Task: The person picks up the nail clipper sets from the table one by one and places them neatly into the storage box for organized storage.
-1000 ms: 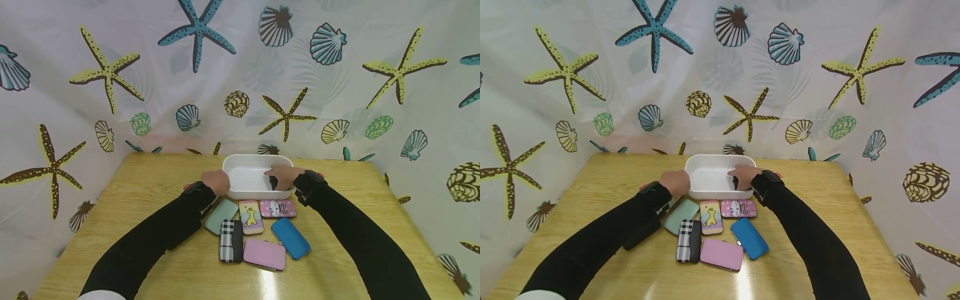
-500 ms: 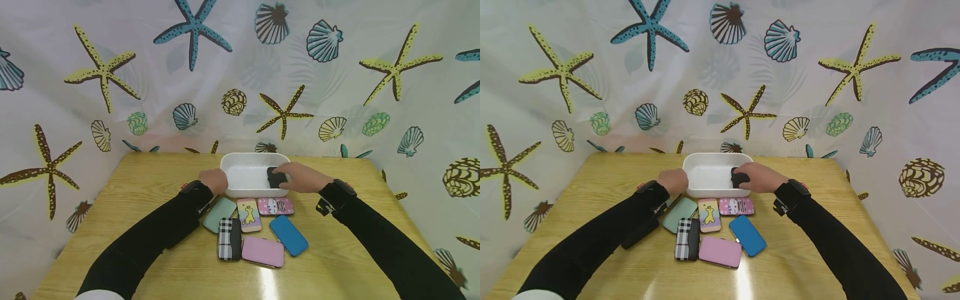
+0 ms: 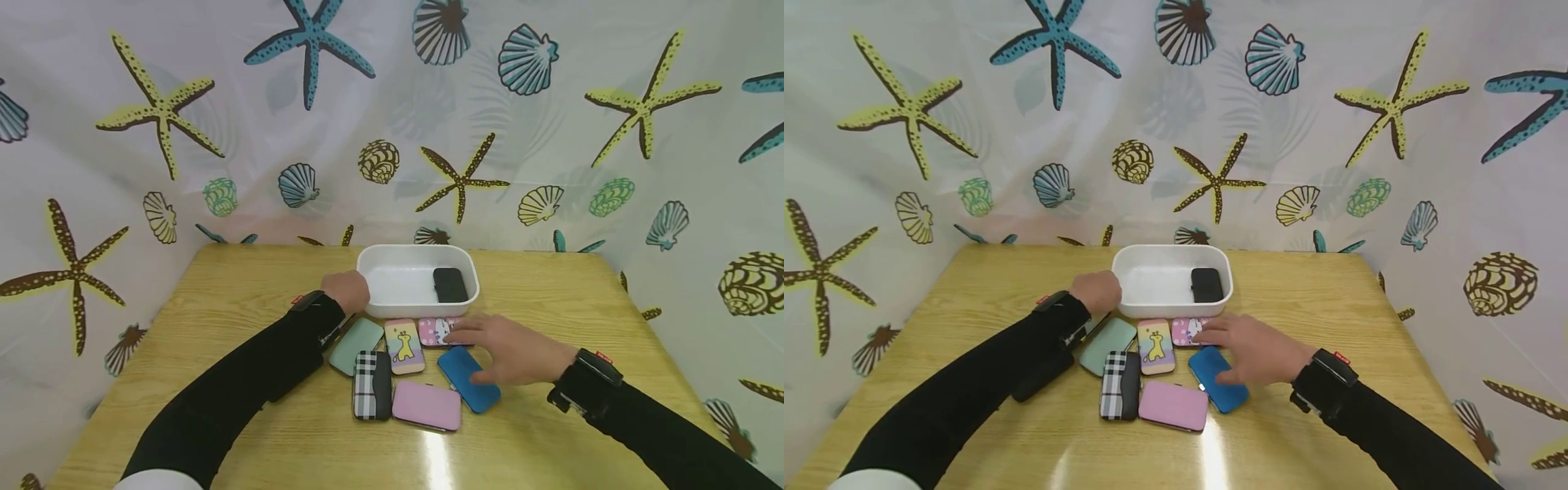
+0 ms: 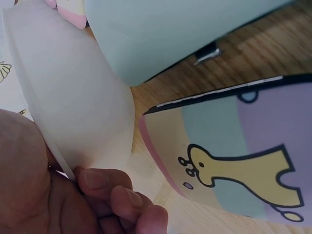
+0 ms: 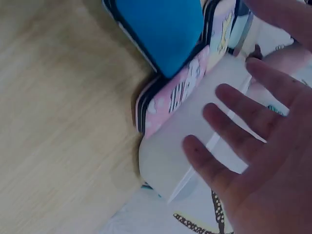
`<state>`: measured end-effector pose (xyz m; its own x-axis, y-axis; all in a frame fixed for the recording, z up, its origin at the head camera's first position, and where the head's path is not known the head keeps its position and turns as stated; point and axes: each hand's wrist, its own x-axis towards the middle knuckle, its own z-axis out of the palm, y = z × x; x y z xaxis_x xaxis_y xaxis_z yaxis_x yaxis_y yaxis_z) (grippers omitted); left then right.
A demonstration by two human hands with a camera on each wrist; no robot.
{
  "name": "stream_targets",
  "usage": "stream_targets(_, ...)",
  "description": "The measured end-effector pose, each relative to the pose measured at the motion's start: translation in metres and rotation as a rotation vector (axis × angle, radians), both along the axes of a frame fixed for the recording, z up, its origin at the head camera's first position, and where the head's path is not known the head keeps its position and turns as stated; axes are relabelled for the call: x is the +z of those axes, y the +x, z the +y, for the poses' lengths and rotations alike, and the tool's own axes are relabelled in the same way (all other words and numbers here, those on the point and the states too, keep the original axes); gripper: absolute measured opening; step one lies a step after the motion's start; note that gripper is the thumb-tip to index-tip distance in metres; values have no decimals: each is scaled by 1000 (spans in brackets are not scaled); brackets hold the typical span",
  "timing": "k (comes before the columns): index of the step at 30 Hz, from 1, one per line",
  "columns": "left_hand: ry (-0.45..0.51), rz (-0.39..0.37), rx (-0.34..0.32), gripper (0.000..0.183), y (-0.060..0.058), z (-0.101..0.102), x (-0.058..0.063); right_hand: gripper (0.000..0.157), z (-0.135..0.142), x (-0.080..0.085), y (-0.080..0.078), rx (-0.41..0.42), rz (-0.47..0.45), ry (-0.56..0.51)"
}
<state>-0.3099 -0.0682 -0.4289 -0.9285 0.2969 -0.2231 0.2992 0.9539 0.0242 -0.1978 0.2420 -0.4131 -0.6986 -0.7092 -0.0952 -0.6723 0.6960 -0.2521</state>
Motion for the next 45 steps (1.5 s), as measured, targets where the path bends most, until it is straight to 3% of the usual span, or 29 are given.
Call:
stream_targets(3, -4, 2, -9, 39, 2, -2, 1, 74, -4, -4, 10, -3, -100, 84)
stream_targets(7, 0, 0, -9, 38, 5, -2, 4, 79, -7, -10, 17, -12, -156, 136)
stream_targets(16, 7, 3, -33, 44, 3, -1, 3, 76, -7, -18, 14, 7, -137, 146)
stream_targets(27, 22, 6, 1, 38, -1, -1, 4, 91, -8, -14, 18, -3, -119, 218)
stream_targets(32, 36, 14, 25, 37, 1, -2, 2, 90, -9, -16, 18, -45, -129, 210)
stream_targets(45, 51, 15, 33, 34, 2, -1, 0, 83, -18, -18, 22, -20, -83, 256)
